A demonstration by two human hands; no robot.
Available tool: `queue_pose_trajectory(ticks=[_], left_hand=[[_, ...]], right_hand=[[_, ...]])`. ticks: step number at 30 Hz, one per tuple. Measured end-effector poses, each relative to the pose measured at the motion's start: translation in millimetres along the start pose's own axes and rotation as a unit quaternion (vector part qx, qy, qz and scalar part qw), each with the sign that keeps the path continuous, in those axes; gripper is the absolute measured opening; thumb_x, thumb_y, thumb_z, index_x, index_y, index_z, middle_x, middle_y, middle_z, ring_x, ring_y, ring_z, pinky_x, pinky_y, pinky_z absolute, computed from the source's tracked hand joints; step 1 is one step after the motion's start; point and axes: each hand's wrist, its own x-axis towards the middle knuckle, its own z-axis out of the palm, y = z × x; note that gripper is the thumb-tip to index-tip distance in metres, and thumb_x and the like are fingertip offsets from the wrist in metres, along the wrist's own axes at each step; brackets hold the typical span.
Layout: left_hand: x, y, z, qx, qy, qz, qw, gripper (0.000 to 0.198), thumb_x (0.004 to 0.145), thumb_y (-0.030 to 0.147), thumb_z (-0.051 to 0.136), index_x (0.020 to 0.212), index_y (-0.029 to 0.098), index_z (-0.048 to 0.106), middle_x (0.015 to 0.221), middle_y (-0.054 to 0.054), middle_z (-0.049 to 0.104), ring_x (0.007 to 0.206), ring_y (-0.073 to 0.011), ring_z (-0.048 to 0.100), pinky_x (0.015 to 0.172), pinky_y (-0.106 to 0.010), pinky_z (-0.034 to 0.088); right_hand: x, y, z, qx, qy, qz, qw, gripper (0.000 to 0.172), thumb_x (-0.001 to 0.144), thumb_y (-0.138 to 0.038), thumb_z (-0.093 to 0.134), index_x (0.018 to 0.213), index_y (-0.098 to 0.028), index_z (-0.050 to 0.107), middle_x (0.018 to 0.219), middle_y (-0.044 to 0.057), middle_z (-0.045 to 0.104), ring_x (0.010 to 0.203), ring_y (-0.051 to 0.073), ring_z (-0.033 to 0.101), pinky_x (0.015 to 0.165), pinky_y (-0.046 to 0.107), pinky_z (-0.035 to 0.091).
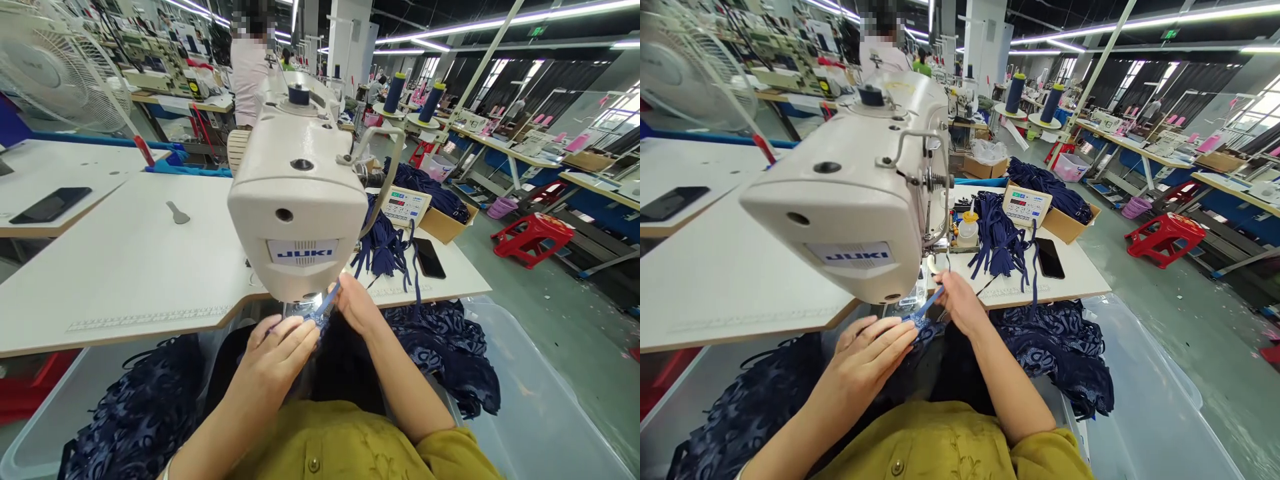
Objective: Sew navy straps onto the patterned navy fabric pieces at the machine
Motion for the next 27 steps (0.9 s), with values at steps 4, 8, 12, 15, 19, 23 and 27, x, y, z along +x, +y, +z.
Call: queue_pose_trajectory(ticks=[4,8,12,15,19,23,27], left_hand=[[-2,-1,2.0,-0.005,-0.011,0.019,1.000,0.032,0.088,0.008,0.050,0.118,0.014,0.059,0.117,-0.008,0.066,0.111,-0.0187,0.058,0.101,-0.036,0.043],[-7,-6,2.0,-0.003,-0.007,0.088,0.996,0.034,0.091,0.005,0.041,0.121,0.009,0.057,0.120,-0.009,0.064,0.120,-0.0192,0.052,0.108,-0.038,0.038],[-12,-9,2.3,-0.006,-0.022,0.126,0.992,0.038,0.092,0.004,0.037,0.126,0.008,0.053,0.126,-0.009,0.060,0.127,-0.0217,0.046,0.111,-0.040,0.037],[-14,-8,4.3,0.005,-0.020,0.117,0.993,0.039,0.091,0.002,0.039,0.128,0.006,0.051,0.130,-0.012,0.058,0.129,-0.0237,0.044,0.111,-0.041,0.037],[-14,-5,8.2,0.016,-0.017,0.099,0.995,0.039,0.091,0.004,0.038,0.128,0.006,0.050,0.130,-0.010,0.058,0.128,-0.0225,0.044,0.113,-0.040,0.033],[-13,-2,8.8,0.009,-0.011,0.070,0.997,0.038,0.093,0.005,0.037,0.128,0.008,0.052,0.129,-0.007,0.059,0.126,-0.0180,0.046,0.115,-0.036,0.028],[-8,1,4.0,0.006,-0.013,0.053,0.998,0.038,0.093,0.006,0.038,0.126,0.010,0.054,0.127,-0.007,0.061,0.123,-0.0163,0.048,0.113,-0.033,0.029]], right_hand=[[-27,4,21,-0.105,0.009,-0.005,0.994,0.027,0.076,-0.042,0.066,0.085,-0.021,0.051,0.073,-0.003,0.051,0.067,0.012,0.050,0.064,0.025,0.043],[-33,2,32,-0.114,0.039,-0.013,0.993,0.022,0.076,-0.036,0.065,0.081,-0.021,0.050,0.075,-0.003,0.053,0.071,0.013,0.052,0.069,0.025,0.044],[-29,1,33,-0.083,0.040,-0.009,0.996,0.023,0.077,-0.036,0.065,0.084,-0.021,0.049,0.078,-0.003,0.056,0.074,0.013,0.055,0.072,0.026,0.045],[-29,0,31,-0.092,0.035,-0.002,0.995,0.023,0.076,-0.035,0.066,0.081,-0.021,0.048,0.077,-0.003,0.056,0.073,0.013,0.055,0.072,0.027,0.045],[-29,-2,29,-0.116,0.020,0.007,0.993,0.022,0.077,-0.034,0.066,0.081,-0.021,0.048,0.077,-0.003,0.055,0.074,0.013,0.054,0.073,0.027,0.044],[-28,-3,26,-0.155,0.024,0.012,0.988,0.020,0.079,-0.033,0.063,0.078,-0.021,0.047,0.068,-0.005,0.049,0.064,0.011,0.048,0.063,0.025,0.040],[-28,-4,25,-0.179,0.026,0.013,0.983,0.018,0.080,-0.032,0.062,0.077,-0.022,0.047,0.066,-0.006,0.045,0.060,0.011,0.043,0.059,0.024,0.038]])
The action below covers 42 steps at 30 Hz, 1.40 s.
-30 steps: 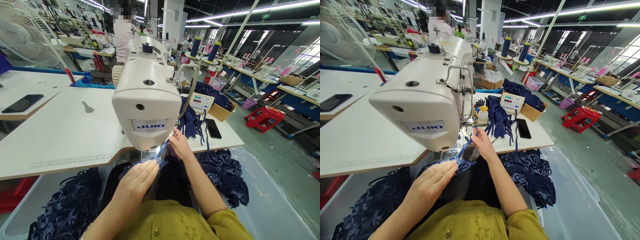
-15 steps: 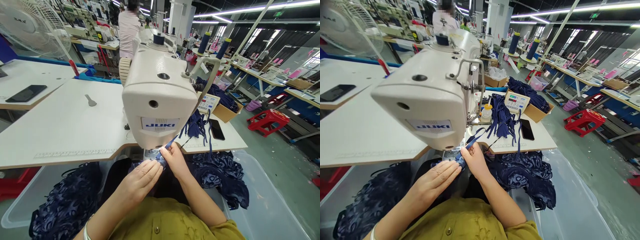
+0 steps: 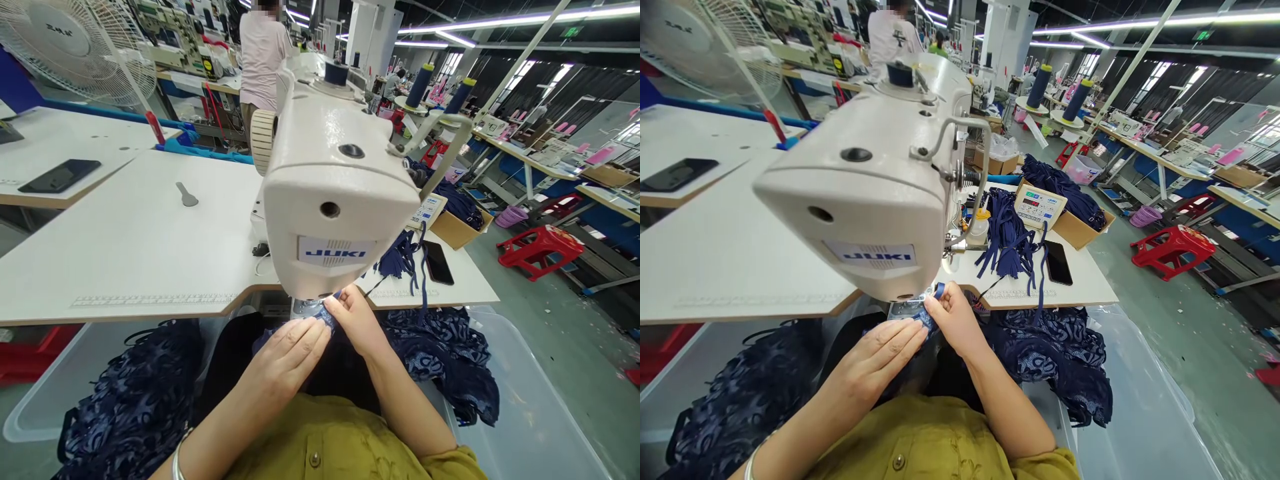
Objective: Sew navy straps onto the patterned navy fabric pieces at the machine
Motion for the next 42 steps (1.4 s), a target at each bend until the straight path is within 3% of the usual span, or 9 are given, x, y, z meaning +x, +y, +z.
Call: queue_pose_trajectory(ticks=[8,13,19,27,42], left_hand=[[2,2,2.8,-0.024,-0.006,-0.020,1.000,0.038,0.093,0.006,0.035,0.126,0.010,0.053,0.126,-0.009,0.060,0.123,-0.0202,0.047,0.106,-0.037,0.035],[6,6,2.3,-0.034,-0.019,-0.072,0.997,0.036,0.089,0.007,0.047,0.123,0.014,0.056,0.122,-0.006,0.064,0.115,-0.0211,0.052,0.098,-0.038,0.039],[8,15,7.9,0.038,-0.008,-0.103,0.994,0.036,0.087,0.010,0.052,0.123,0.013,0.056,0.119,-0.008,0.065,0.111,-0.0223,0.055,0.097,-0.038,0.039],[21,23,16.8,0.177,0.046,-0.100,0.978,0.030,0.087,0.018,0.056,0.114,0.007,0.061,0.110,-0.012,0.067,0.100,-0.0230,0.060,0.089,-0.036,0.045],[26,21,16.5,0.167,0.060,-0.099,0.979,0.028,0.086,0.017,0.057,0.111,0.005,0.062,0.105,-0.012,0.069,0.096,-0.0221,0.061,0.088,-0.035,0.044]], right_hand=[[-4,-4,0,-0.008,-0.008,-0.016,1.000,0.015,0.083,-0.032,0.058,0.079,-0.022,0.048,0.072,-0.003,0.051,0.067,0.013,0.049,0.065,0.026,0.042],[-5,-5,-3,-0.103,0.004,-0.068,0.992,0.012,0.091,-0.033,0.045,0.090,-0.022,0.051,0.083,-0.001,0.055,0.075,0.015,0.051,0.071,0.028,0.042],[18,-6,-5,-0.162,-0.006,-0.099,0.982,0.003,0.081,-0.022,0.053,0.079,-0.021,0.055,0.073,0.000,0.056,0.077,0.019,0.054,0.076,0.032,0.044],[35,-14,0,-0.171,-0.024,-0.119,0.978,0.010,0.073,-0.016,0.055,0.070,-0.022,0.062,0.061,0.000,0.057,0.075,0.022,0.056,0.075,0.037,0.047],[36,-22,3,-0.183,-0.034,-0.148,0.971,0.016,0.074,-0.017,0.053,0.074,-0.021,0.068,0.067,0.002,0.067,0.073,0.022,0.061,0.069,0.035,0.051]])
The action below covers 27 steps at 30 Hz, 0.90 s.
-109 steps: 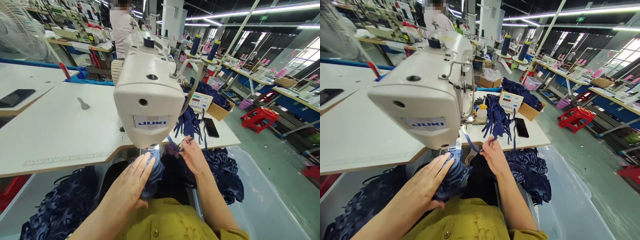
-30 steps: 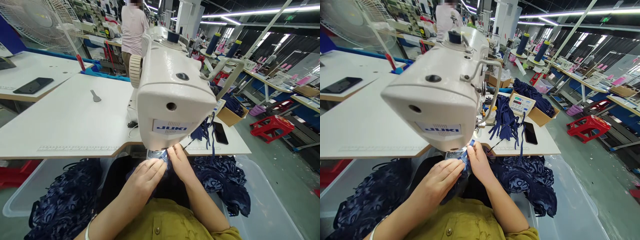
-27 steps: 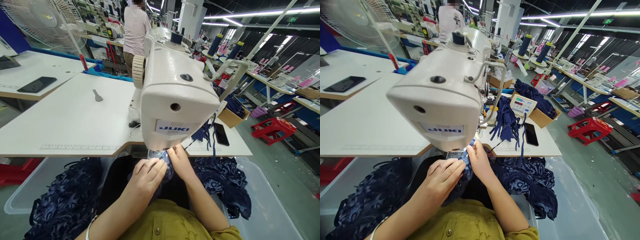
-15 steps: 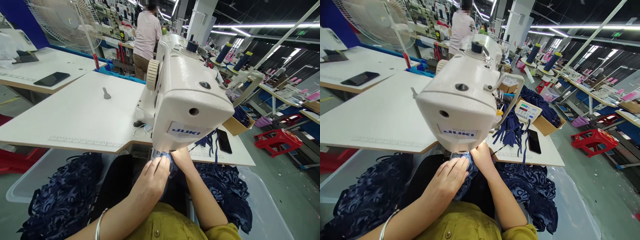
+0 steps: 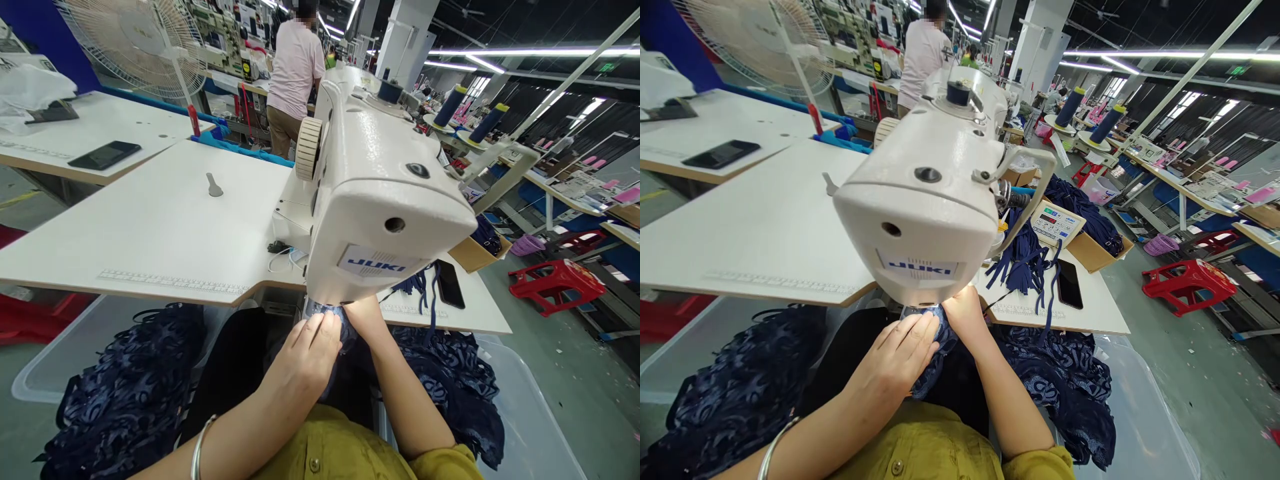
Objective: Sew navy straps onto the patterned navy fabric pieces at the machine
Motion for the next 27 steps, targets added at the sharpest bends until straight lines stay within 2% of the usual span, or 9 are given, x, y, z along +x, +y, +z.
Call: queue_pose_trajectory(ticks=[6,10,15,21,27], left_hand=[[-6,2,4.6,-0.023,-0.003,-0.018,1.000,0.032,0.089,0.016,0.051,0.119,0.010,0.058,0.110,-0.010,0.068,0.102,-0.0210,0.061,0.093,-0.035,0.043],[-6,3,6.1,-0.033,0.007,-0.030,0.999,0.029,0.089,0.015,0.052,0.116,0.009,0.059,0.108,-0.009,0.069,0.100,-0.0208,0.061,0.092,-0.035,0.042],[-1,0,1.2,0.000,-0.005,-0.002,1.000,0.026,0.089,0.017,0.055,0.112,0.007,0.061,0.105,-0.010,0.069,0.095,-0.0205,0.062,0.087,-0.034,0.044],[-1,1,-1.0,0.019,-0.007,-0.021,1.000,0.029,0.089,0.022,0.054,0.112,0.005,0.061,0.104,-0.012,0.069,0.094,-0.0210,0.062,0.086,-0.034,0.044],[-2,-1,-1.4,0.017,0.004,-0.029,0.999,0.030,0.090,0.024,0.053,0.109,0.004,0.062,0.102,-0.011,0.069,0.092,-0.0214,0.062,0.085,-0.034,0.043]], right_hand=[[0,0,1,0.013,0.003,-0.002,1.000,0.026,0.074,-0.016,0.053,0.094,-0.021,0.068,0.071,0.002,0.069,0.075,0.023,0.063,0.077,0.038,0.051],[1,-3,2,0.028,0.003,-0.022,0.999,0.032,0.076,-0.016,0.051,0.104,-0.022,0.066,0.078,0.002,0.070,0.081,0.023,0.064,0.081,0.038,0.051],[3,-3,4,0.017,0.011,-0.023,1.000,0.029,0.077,-0.020,0.052,0.103,-0.021,0.066,0.080,0.004,0.071,0.088,0.024,0.064,0.085,0.039,0.051],[4,5,7,-0.016,0.022,-0.038,0.999,0.027,0.073,-0.021,0.055,0.098,-0.023,0.067,0.082,0.004,0.070,0.095,0.027,0.061,0.087,0.042,0.050],[3,16,6,-0.060,0.005,-0.064,0.996,0.024,0.078,-0.021,0.050,0.093,-0.024,0.069,0.086,0.005,0.071,0.098,0.027,0.061,0.089,0.043,0.049]])
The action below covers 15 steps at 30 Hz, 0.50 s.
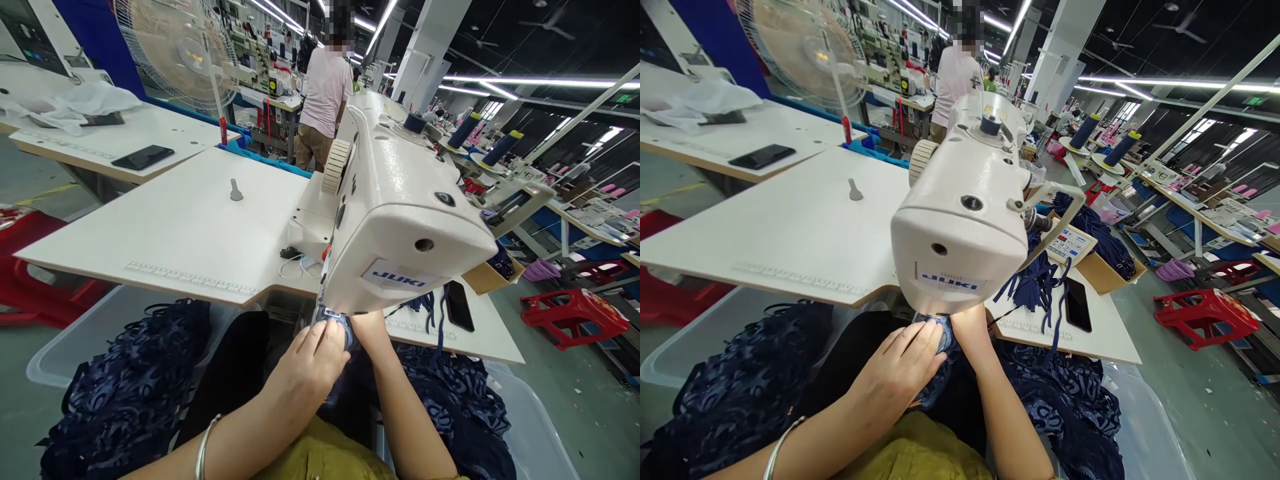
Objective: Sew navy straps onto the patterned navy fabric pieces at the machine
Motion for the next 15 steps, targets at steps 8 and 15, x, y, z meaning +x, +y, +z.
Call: queue_pose_trajectory(ticks=[8,15], left_hand=[[-2,-1,1.0,-0.021,-0.007,0.009,1.000,0.029,0.088,0.023,0.056,0.112,0.007,0.061,0.105,-0.010,0.068,0.098,-0.0201,0.061,0.089,-0.033,0.044],[0,0,-0.6,-0.030,0.007,0.020,0.999,0.027,0.088,0.020,0.056,0.109,0.005,0.062,0.103,-0.011,0.069,0.097,-0.0210,0.061,0.088,-0.033,0.046]], right_hand=[[4,-12,0,0.003,0.016,-0.001,1.000,0.028,0.079,-0.022,0.046,0.095,-0.018,0.069,0.082,0.006,0.072,0.085,0.022,0.065,0.083,0.034,0.052],[-3,-5,-2,0.008,0.028,0.048,0.998,0.019,0.075,-0.018,0.050,0.071,-0.018,0.068,0.067,0.003,0.069,0.067,0.019,0.061,0.067,0.029,0.052]])
